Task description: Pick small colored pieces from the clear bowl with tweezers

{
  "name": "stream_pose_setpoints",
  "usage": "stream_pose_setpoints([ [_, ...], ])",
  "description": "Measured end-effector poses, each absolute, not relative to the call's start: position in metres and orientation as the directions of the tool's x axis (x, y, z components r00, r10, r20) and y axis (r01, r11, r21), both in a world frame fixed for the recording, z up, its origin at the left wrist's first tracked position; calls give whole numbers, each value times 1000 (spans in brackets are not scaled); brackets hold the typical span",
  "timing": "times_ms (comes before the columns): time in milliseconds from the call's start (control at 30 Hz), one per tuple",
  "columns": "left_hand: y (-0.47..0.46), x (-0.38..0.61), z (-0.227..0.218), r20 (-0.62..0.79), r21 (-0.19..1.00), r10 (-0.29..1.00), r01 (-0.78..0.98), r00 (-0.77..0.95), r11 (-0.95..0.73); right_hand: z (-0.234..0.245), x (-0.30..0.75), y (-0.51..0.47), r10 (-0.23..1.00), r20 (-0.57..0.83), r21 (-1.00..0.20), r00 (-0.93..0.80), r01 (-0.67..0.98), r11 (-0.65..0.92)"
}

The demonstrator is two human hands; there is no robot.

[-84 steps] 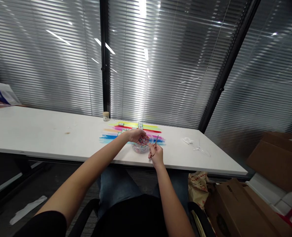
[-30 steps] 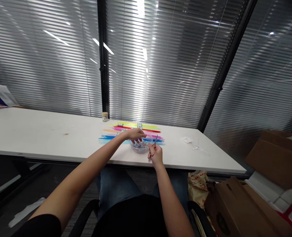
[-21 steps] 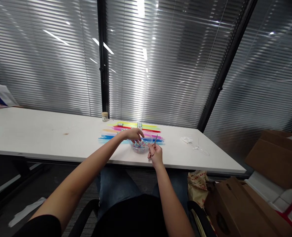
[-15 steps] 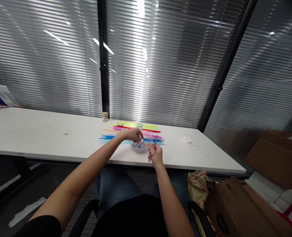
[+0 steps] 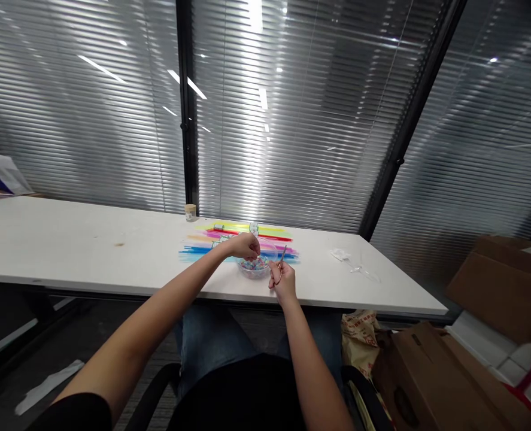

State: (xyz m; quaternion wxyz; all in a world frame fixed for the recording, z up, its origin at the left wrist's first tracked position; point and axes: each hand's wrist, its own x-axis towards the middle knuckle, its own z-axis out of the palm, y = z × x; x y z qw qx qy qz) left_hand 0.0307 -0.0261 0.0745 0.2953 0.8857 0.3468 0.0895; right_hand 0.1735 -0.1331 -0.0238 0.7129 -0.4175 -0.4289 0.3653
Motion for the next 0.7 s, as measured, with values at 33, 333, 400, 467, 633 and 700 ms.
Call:
stream_pose_setpoints([
  [33, -26, 31, 74, -38, 580, 662, 556, 749, -595, -25, 174, -132, 879, 307, -908, 365, -164, 386],
  [333, -29, 34, 75, 45, 444, 622, 543, 781, -713, -27, 174, -130, 876, 312, -903, 367, -171, 394],
  [400, -32, 36, 77, 85, 402, 612, 535, 786, -743, -26, 174, -130, 877, 312, -904, 367, -170, 393],
  [467, -35, 38, 79, 120, 383, 606, 526, 787, -759, -26, 173, -130, 878, 309, -904, 367, -174, 391],
  [633, -45, 42, 88, 120, 352, 603, 534, 789, -769, -26, 173, -130, 877, 311, -899, 366, -186, 397],
  [700, -45, 42, 88, 96, 394, 615, 538, 782, -745, -27, 173, -129, 875, 316, -899, 366, -180, 400],
])
